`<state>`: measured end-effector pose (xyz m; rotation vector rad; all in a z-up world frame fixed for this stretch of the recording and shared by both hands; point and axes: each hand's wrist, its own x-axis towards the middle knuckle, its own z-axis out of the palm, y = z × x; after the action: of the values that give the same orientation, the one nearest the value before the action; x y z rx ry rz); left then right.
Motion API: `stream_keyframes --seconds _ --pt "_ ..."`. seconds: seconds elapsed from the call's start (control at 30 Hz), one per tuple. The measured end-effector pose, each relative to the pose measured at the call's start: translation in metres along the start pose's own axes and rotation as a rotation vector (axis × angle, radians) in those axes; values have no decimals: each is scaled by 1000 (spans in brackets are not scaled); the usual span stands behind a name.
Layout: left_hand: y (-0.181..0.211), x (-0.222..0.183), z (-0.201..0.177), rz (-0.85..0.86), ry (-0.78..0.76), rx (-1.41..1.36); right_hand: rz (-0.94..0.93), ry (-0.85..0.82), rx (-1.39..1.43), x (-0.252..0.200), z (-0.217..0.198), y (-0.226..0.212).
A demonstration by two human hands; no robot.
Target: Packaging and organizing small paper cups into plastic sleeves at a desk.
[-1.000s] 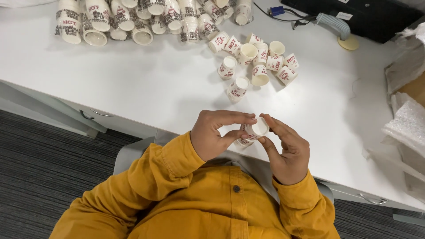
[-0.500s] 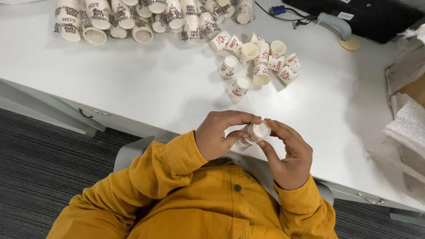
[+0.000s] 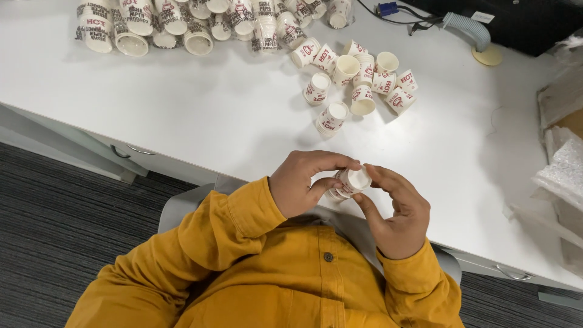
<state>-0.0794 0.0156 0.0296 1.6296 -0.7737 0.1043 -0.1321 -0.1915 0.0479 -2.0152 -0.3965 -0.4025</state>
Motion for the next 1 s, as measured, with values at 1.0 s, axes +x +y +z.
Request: stream_keyframes --seconds 1.0 --pt "-67 41 -20 6 314 371 100 -231 225 99 -10 57"
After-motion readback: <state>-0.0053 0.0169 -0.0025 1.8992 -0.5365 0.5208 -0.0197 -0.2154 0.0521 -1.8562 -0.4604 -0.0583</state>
